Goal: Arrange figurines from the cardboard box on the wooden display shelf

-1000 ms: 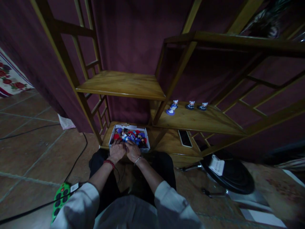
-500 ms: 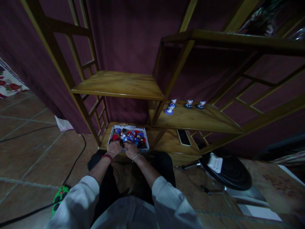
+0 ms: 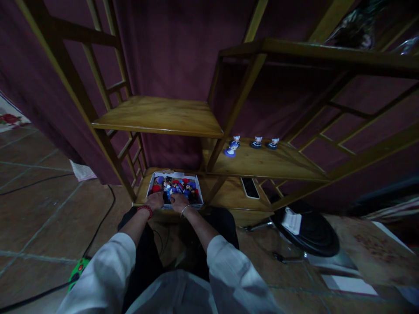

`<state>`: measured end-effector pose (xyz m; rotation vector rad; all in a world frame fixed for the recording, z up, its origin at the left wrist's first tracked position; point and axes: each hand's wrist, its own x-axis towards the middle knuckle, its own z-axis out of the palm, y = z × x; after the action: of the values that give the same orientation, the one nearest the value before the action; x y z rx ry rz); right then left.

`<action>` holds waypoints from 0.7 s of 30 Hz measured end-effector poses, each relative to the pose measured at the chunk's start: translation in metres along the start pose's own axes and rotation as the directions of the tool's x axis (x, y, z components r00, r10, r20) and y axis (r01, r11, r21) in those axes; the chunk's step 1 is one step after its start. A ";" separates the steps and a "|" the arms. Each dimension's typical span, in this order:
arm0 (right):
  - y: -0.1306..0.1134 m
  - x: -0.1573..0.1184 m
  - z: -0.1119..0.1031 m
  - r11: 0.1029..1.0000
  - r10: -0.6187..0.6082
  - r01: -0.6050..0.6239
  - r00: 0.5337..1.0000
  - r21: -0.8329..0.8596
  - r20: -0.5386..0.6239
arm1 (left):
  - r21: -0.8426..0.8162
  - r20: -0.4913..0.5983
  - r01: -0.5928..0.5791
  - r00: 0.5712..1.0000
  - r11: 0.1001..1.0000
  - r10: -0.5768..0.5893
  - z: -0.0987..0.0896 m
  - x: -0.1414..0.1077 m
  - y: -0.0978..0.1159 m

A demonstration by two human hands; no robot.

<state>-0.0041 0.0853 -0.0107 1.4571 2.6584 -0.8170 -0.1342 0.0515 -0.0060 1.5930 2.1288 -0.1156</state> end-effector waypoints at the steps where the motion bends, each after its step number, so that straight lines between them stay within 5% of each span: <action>1: 0.000 0.000 -0.001 1.000 0.011 -0.011 1.000 0.005 0.007 | -0.002 0.014 -0.004 1.000 1.000 0.004 0.000 0.002 -0.001; 21: 0.004 0.009 -0.007 1.000 0.023 -0.022 0.998 -0.018 0.055 | -0.145 -0.003 -0.040 0.999 0.989 0.040 0.004 0.028 -0.003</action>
<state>-0.0042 0.0968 -0.0085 1.4360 2.5982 -0.8180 -0.1421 0.0742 -0.0221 1.5498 2.0540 0.0518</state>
